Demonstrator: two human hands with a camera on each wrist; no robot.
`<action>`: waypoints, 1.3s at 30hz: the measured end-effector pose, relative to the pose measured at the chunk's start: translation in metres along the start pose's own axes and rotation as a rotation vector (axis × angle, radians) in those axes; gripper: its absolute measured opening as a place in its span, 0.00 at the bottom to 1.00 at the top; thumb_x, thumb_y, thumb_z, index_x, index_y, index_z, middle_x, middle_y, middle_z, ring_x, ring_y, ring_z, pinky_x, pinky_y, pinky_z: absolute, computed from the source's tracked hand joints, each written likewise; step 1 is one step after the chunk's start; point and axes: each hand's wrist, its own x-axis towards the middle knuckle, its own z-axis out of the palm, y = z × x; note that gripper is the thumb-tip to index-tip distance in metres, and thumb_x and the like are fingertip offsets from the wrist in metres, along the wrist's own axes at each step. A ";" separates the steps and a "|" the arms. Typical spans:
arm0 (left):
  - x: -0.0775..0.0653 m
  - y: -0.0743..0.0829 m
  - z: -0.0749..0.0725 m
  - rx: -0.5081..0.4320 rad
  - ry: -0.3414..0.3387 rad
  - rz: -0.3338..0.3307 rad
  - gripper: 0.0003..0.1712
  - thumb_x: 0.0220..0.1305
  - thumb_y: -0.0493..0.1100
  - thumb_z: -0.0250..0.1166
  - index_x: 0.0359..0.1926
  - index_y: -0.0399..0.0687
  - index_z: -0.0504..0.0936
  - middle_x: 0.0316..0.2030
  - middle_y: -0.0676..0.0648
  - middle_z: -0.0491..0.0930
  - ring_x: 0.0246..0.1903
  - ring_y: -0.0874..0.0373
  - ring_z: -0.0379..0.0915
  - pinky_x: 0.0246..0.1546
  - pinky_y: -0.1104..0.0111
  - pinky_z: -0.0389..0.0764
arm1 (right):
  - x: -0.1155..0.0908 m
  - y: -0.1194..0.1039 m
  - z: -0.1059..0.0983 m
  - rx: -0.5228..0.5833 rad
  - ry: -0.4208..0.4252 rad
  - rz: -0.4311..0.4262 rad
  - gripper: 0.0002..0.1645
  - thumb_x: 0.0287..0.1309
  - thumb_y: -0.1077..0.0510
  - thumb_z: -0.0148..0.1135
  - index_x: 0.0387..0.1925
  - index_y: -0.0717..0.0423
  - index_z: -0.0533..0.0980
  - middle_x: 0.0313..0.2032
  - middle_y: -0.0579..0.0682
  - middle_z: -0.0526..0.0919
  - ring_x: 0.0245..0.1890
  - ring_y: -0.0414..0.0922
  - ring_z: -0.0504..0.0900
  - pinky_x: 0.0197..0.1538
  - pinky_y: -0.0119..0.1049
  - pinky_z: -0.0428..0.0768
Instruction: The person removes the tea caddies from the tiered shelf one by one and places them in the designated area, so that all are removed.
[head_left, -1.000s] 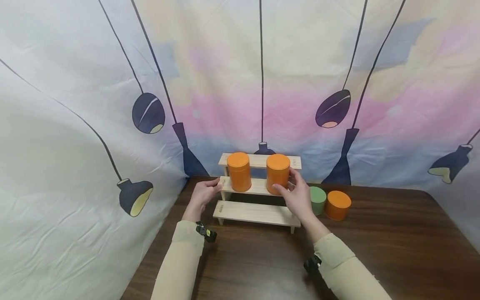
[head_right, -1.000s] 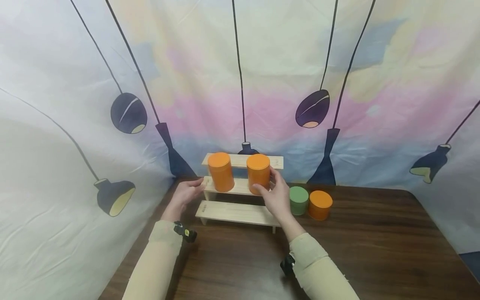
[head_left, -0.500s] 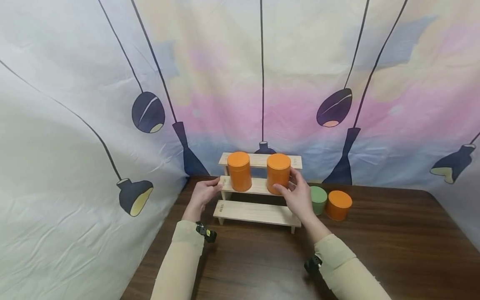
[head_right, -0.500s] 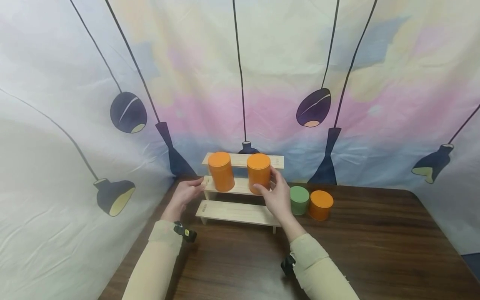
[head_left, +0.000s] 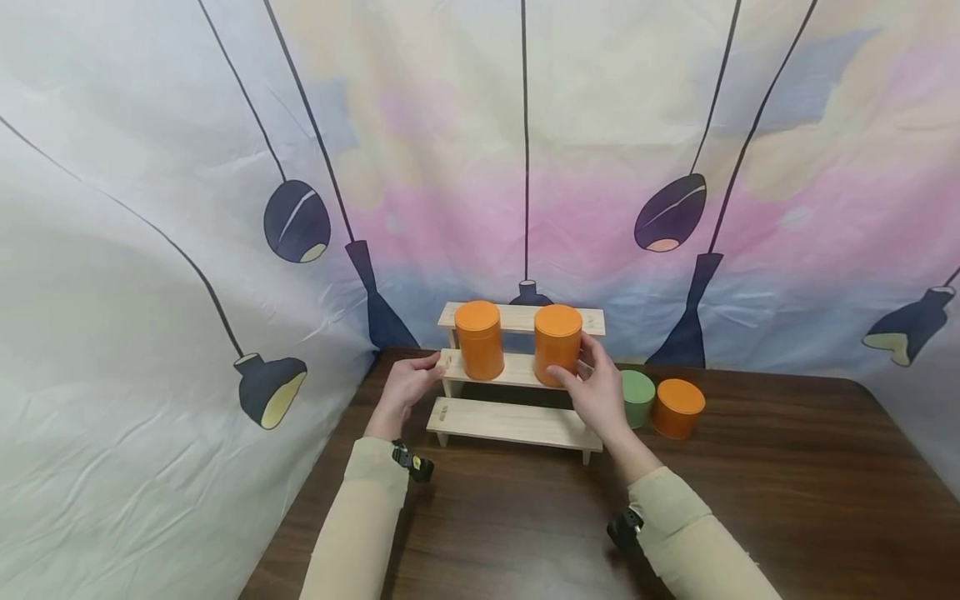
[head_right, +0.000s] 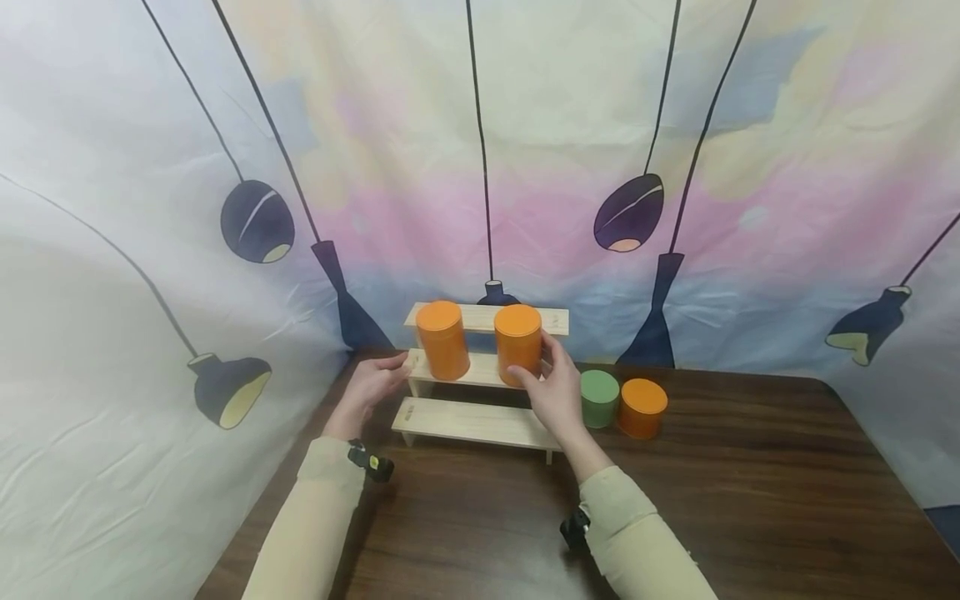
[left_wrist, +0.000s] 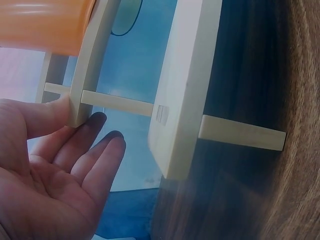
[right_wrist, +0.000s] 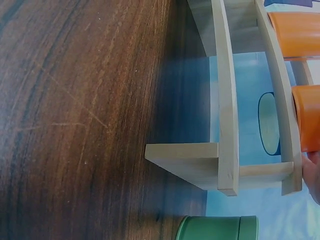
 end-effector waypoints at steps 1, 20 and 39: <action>0.000 0.000 0.000 0.000 0.000 0.000 0.27 0.75 0.42 0.68 0.72 0.45 0.79 0.70 0.38 0.77 0.65 0.42 0.79 0.70 0.49 0.75 | 0.000 0.000 0.000 0.000 0.000 0.000 0.48 0.65 0.55 0.78 0.79 0.55 0.64 0.73 0.59 0.73 0.72 0.57 0.74 0.72 0.53 0.75; 0.000 0.005 0.002 0.000 0.014 0.006 0.27 0.74 0.42 0.68 0.72 0.45 0.80 0.69 0.39 0.78 0.65 0.43 0.79 0.68 0.51 0.77 | 0.002 -0.003 -0.007 0.031 -0.011 -0.011 0.47 0.64 0.56 0.79 0.79 0.56 0.66 0.72 0.59 0.74 0.72 0.57 0.74 0.72 0.53 0.75; -0.002 0.001 0.001 -0.011 0.017 -0.006 0.27 0.74 0.41 0.68 0.72 0.45 0.79 0.70 0.38 0.77 0.65 0.42 0.79 0.67 0.50 0.77 | -0.011 0.002 -0.029 0.123 -0.060 0.000 0.47 0.65 0.62 0.76 0.80 0.57 0.64 0.72 0.59 0.74 0.72 0.56 0.73 0.74 0.50 0.73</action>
